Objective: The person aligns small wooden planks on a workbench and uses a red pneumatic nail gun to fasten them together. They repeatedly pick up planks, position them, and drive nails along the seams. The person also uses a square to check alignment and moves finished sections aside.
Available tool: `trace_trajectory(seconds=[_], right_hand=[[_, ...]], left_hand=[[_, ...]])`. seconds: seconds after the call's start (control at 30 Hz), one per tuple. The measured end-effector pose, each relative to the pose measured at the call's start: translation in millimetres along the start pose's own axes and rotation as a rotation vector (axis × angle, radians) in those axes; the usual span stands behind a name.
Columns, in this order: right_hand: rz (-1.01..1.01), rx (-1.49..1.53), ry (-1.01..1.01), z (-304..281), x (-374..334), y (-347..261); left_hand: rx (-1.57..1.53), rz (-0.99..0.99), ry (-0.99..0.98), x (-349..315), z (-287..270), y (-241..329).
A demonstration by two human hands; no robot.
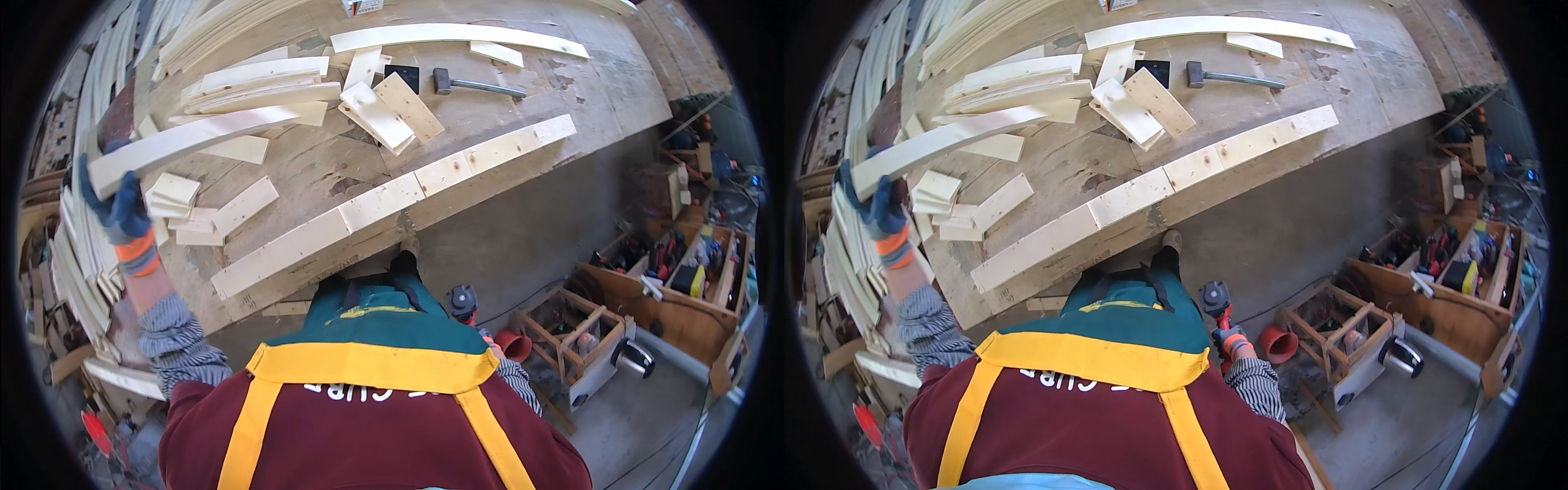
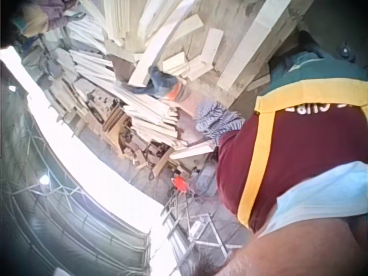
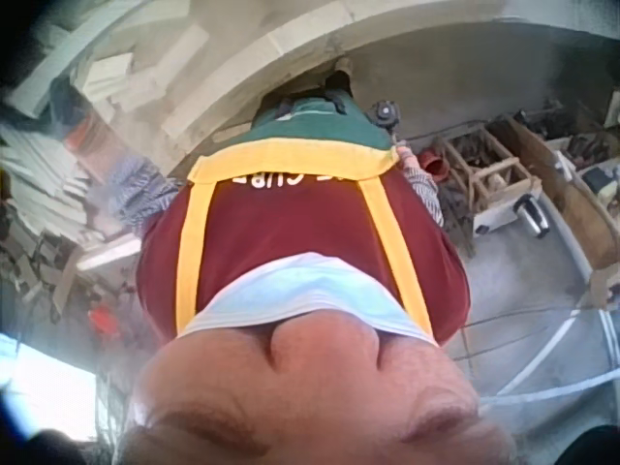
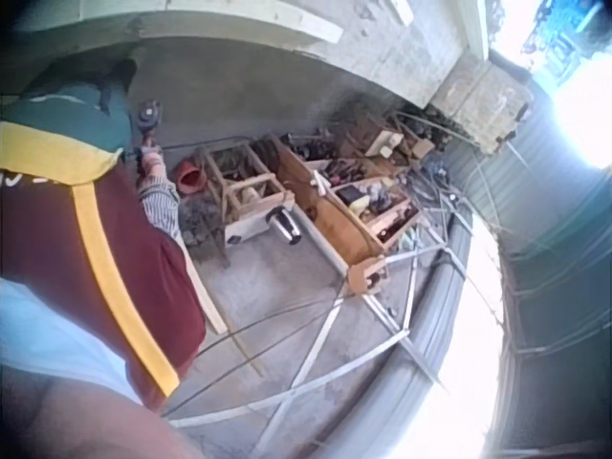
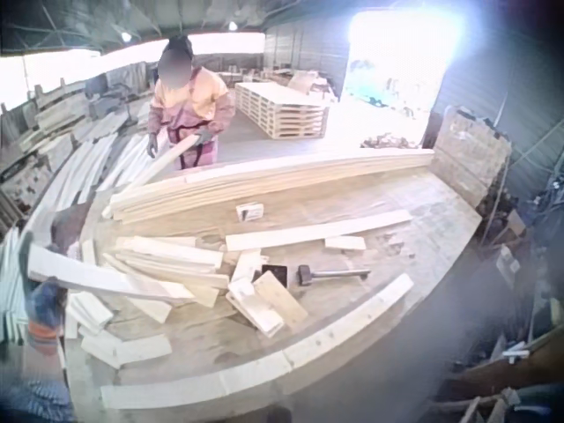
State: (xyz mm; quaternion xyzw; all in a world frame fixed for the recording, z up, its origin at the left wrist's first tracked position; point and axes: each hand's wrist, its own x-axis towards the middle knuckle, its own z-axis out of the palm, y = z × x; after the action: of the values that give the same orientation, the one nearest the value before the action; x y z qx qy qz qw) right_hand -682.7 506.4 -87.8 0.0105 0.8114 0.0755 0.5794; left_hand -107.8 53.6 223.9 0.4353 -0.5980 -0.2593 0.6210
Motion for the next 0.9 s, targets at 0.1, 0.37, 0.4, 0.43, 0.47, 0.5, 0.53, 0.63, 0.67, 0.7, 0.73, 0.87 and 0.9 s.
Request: trace_trajectory(seconds=[0.1, 0.37, 0.4, 0.43, 0.47, 0.5, 0.53, 0.63, 0.67, 0.7, 0.73, 0.87, 0.9], right_hand=[[-0.220, -0.169, 0.126, -55, -7, -42], [-0.313, 0.007, 0.104, -162, -41, -88], [-0.318, 0.006, 0.110, -168, -40, -91], [-0.316, 0.010, 0.116, -173, -37, -92], [-0.338, -0.004, 0.109, -177, -35, -92], [-0.346, -0.023, 0.116, -180, -20, -87], [-0.336, -0.024, 0.135, -183, -8, -74], [-0.268, -0.063, 0.176, -185, 90, -24], [-0.299, -0.104, 0.137, -187, 101, -21], [-0.369, -0.192, 0.167, -191, 124, -5], [-0.391, -0.224, 0.172, -192, 122, -5], [-0.385, -0.174, 0.121, -189, 104, -19], [-0.375, -0.130, 0.096, -185, 84, -32]], left_hand=[[-0.405, -0.181, 0.035, -60, 75, -4], [-0.727, -0.365, 0.179, -171, 266, -66], [-0.729, -0.404, 0.190, -184, 270, -69], [-0.734, -0.444, 0.193, -193, 274, -71], [-0.686, -0.451, 0.159, -205, 267, -76], [-0.637, -0.459, 0.127, -218, 256, -81], [-0.544, -0.574, 0.071, -227, 249, -84], [-0.245, -0.619, -0.233, -253, 214, -112], [-0.049, -0.637, -0.287, -256, 205, -108], [0.532, -0.337, -0.462, -253, 191, -110], [0.634, -0.318, -0.552, -251, 190, -106], [0.884, -0.353, -0.826, -239, 218, -92], [0.952, -0.336, -0.902, -237, 225, -90]])
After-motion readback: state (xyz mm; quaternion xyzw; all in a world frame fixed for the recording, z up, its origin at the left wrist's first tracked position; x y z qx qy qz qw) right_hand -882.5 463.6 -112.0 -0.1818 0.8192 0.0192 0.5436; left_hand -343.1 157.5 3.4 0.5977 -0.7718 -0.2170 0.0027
